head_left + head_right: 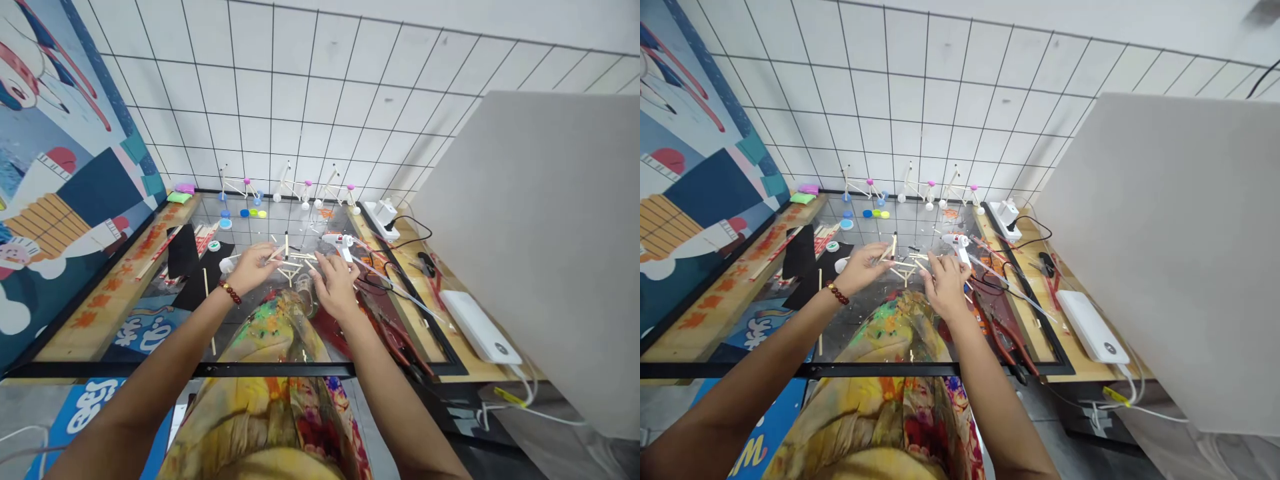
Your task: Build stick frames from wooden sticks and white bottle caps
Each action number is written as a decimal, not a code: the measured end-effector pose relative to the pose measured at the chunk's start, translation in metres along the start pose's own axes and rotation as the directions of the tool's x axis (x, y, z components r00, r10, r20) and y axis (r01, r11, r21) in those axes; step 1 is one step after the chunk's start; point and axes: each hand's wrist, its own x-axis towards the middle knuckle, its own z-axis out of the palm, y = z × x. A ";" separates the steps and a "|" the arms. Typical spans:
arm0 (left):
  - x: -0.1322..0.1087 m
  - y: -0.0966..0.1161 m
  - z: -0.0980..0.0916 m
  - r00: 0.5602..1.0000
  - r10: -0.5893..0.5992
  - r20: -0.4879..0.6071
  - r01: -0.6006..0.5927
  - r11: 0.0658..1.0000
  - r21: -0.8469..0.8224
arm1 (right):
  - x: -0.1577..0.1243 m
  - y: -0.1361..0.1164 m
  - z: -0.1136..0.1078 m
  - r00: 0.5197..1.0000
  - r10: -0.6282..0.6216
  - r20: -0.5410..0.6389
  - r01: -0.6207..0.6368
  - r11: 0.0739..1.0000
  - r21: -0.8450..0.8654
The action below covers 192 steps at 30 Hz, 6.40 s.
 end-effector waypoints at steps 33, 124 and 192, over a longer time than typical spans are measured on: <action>-0.018 -0.010 -0.002 0.983 -0.173 -0.057 0.133 0.897 -0.422 | -0.002 -0.010 -0.005 0.981 -0.117 0.154 0.116 0.993 0.016; -0.018 0.005 -0.001 0.951 -0.271 -0.148 0.155 0.834 -0.530 | 0.002 0.000 -0.004 0.980 -0.100 0.170 0.040 0.945 0.324; -0.021 0.002 0.004 0.987 -0.105 -0.118 0.058 0.935 -0.349 | 0.000 -0.003 -0.002 0.973 -0.182 0.144 0.096 0.882 0.462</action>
